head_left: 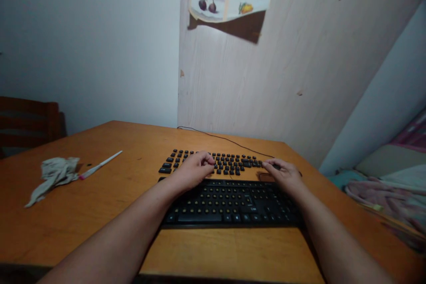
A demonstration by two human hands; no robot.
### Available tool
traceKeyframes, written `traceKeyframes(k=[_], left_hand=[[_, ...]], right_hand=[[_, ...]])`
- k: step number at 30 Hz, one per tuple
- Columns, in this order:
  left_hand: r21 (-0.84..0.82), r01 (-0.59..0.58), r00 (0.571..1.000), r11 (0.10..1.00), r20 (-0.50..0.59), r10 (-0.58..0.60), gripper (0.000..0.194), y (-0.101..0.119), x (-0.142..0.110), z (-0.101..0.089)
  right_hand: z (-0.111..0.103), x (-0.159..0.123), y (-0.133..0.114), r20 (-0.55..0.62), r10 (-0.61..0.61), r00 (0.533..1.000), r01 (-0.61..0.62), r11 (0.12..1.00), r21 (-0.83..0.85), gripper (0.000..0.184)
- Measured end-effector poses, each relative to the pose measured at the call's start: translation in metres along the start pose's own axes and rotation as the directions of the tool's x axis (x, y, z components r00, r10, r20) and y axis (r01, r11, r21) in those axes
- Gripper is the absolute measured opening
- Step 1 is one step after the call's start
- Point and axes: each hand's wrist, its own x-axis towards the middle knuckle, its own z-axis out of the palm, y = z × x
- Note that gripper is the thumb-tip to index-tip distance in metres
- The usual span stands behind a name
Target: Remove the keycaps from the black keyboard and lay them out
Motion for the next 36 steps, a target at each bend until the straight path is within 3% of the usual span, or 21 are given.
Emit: traceKeyframes(k=[4,11,16,23,31,36], left_hand=[[0.095,-0.017,1.0,0.995,0.012,0.016,0.021,0.004,0.0,-0.002],[0.427,-0.077,0.989,0.901,0.149,0.015,0.018,0.034,-0.002,-0.009],[0.544,-0.092,0.984,0.834,0.178,-0.008,0.018,0.039,0.0,0.013],[0.585,-0.142,0.971,0.798,0.24,-0.004,0.025,0.024,0.003,0.035],[0.524,-0.188,0.969,0.831,0.239,0.069,0.023,0.012,0.002,0.041],[0.531,-0.204,0.964,0.822,0.254,0.075,0.026,0.011,0.0,0.042]], right_hand=[[-0.004,0.0,0.01,-0.033,0.032,0.999,-0.032,0.999,0.024,0.042],[-0.011,0.002,0.015,0.023,0.02,1.0,-0.022,0.998,0.053,0.037],[-0.014,0.003,0.013,0.023,0.054,0.998,-0.055,0.996,0.065,0.038],[-0.013,-0.002,-0.005,0.051,0.079,0.996,-0.087,0.98,0.178,0.036],[-0.017,-0.01,-0.047,0.218,0.102,0.971,-0.181,0.907,0.38,0.025],[-0.02,-0.022,-0.071,0.521,0.037,0.853,-0.315,0.832,0.457,0.027]])
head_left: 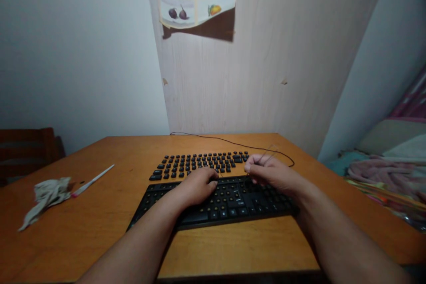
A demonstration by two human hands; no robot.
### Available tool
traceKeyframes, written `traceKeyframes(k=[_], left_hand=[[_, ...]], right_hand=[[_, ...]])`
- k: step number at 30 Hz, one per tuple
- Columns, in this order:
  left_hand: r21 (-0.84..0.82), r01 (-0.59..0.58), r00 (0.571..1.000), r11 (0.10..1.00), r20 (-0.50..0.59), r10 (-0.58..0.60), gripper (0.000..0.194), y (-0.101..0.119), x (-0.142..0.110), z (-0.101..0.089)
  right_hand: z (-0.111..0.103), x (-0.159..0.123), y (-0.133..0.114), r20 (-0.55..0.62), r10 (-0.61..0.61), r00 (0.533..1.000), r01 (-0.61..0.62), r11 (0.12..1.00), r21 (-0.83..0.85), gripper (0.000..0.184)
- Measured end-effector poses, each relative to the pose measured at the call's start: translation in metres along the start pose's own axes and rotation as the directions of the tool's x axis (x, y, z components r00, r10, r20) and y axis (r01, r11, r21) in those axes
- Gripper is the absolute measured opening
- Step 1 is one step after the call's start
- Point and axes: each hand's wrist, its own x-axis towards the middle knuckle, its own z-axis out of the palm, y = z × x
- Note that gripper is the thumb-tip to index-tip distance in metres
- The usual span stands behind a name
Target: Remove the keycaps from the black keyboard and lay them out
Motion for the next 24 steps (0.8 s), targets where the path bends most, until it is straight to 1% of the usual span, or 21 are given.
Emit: traceKeyframes(k=[5,10,12,20,24], left_hand=[[0.029,-0.009,1.0,1.0,0.002,0.009,0.026,0.003,-0.001,-0.002],[0.047,0.003,1.0,0.999,-0.016,-0.002,0.024,0.005,-0.002,0.0],[0.06,0.001,1.0,0.998,-0.019,0.001,0.025,0.006,-0.002,0.0],[0.113,-0.028,1.0,0.993,-0.009,0.029,0.028,0.006,-0.002,0.001],[0.123,-0.024,1.0,0.992,-0.009,0.025,0.028,0.008,-0.003,0.0]], right_hand=[[0.011,-0.006,-0.007,0.182,0.062,0.981,-0.06,0.998,-0.016,0.021],[0.015,-0.008,-0.007,0.282,0.094,0.955,-0.084,0.995,-0.049,0.019],[0.016,-0.009,-0.007,0.293,0.108,0.95,-0.093,0.994,-0.062,0.02],[0.019,-0.011,-0.008,0.277,0.159,0.948,-0.126,0.983,-0.133,0.022],[0.02,-0.011,-0.008,0.289,0.184,0.94,-0.145,0.978,-0.15,0.021]])
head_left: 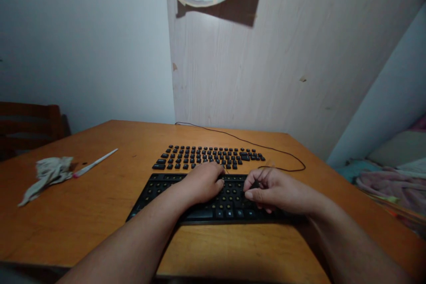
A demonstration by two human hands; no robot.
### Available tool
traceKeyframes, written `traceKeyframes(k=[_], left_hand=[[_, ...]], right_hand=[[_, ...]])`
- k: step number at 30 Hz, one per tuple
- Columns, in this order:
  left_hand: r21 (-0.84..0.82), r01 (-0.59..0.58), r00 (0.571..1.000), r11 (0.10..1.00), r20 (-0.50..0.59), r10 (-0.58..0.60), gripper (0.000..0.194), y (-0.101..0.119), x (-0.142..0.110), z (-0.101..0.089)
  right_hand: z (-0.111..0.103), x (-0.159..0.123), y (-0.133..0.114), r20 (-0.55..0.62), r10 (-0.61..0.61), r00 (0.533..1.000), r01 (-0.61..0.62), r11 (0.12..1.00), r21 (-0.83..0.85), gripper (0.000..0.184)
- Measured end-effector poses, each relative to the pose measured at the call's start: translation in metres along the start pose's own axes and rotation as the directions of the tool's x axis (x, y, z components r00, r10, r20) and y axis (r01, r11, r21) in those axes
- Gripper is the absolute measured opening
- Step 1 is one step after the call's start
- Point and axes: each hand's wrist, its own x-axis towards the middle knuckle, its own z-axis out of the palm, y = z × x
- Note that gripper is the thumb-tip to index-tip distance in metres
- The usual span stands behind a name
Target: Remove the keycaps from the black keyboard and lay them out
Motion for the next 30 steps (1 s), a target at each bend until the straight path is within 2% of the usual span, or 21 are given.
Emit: traceKeyframes(k=[7,11,16,20,30], left_hand=[[0.024,-0.002,1.0,1.0,-0.002,0.002,0.029,0.001,0.0,0.001],[0.074,0.002,1.0,0.997,0.003,-0.002,0.028,0.001,0.0,0.002],[0.117,-0.002,1.0,0.993,-0.011,0.003,0.026,0.001,0.0,0.002],[0.129,-0.003,1.0,0.992,-0.012,0.004,0.025,0.002,-0.001,0.001],[0.134,-0.004,1.0,0.991,-0.011,0.005,0.026,0.003,-0.001,0.002]], right_hand=[[0.004,-0.001,0.002,0.013,0.003,1.0,-0.002,0.998,-0.058,0.018],[0.007,-0.005,-0.002,0.006,-0.042,0.999,0.043,0.981,-0.187,0.015],[0.011,-0.008,-0.006,0.003,-0.151,0.988,0.141,0.916,-0.375,0.008],[0.014,-0.007,-0.006,-0.015,-0.126,0.992,0.113,0.926,-0.36,0.009],[0.018,-0.003,-0.004,-0.139,-0.097,0.986,0.05,0.951,-0.306,0.014]])
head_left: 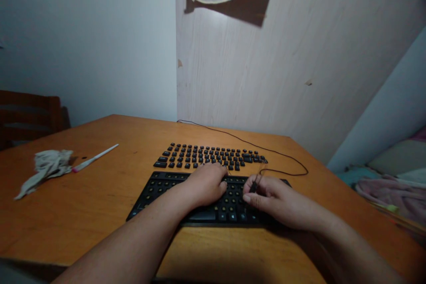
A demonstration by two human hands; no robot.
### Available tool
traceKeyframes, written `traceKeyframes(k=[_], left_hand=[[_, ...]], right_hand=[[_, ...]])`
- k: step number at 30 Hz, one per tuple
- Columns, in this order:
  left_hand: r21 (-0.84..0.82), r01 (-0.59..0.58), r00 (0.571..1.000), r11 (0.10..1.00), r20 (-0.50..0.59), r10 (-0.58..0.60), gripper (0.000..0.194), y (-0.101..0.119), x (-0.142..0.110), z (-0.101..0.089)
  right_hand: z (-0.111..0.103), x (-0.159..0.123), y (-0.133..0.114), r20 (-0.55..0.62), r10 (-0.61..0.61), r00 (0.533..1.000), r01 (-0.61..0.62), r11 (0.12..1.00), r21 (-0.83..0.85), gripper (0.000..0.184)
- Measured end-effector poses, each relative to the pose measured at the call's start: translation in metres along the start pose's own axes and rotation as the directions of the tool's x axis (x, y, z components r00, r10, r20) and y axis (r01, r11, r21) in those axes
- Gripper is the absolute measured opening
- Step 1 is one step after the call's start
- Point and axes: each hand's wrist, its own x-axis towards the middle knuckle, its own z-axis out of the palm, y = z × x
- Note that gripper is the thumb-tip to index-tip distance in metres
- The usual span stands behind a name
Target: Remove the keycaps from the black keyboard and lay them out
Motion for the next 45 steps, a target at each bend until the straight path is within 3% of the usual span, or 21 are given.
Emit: traceKeyframes(k=[8,19,24,30,45], left_hand=[[0.043,0.008,1.0,0.999,-0.021,-0.007,0.023,0.003,0.0,0.002],[0.049,0.007,1.0,0.999,-0.014,-0.006,0.023,0.004,-0.001,0.001],[0.029,0.018,1.0,0.999,-0.002,-0.018,0.034,0.004,-0.002,0.001],[0.02,0.049,0.998,0.999,0.03,-0.049,0.05,0.004,-0.004,0.0],[0.014,0.086,0.995,0.996,0.046,-0.087,0.05,0.004,-0.003,-0.001]], right_hand=[[0.005,-0.013,0.0,-0.013,-0.035,0.999,0.034,0.998,-0.045,0.012],[0.014,-0.014,0.024,-0.198,-0.07,0.978,0.068,0.998,-0.019,0.021],[0.02,-0.013,0.027,-0.268,-0.058,0.962,0.07,0.997,0.036,0.023],[0.023,-0.013,0.029,-0.278,-0.021,0.96,0.055,0.992,0.115,0.024],[0.022,-0.011,0.031,-0.277,-0.001,0.961,0.059,0.978,0.2,0.024]])
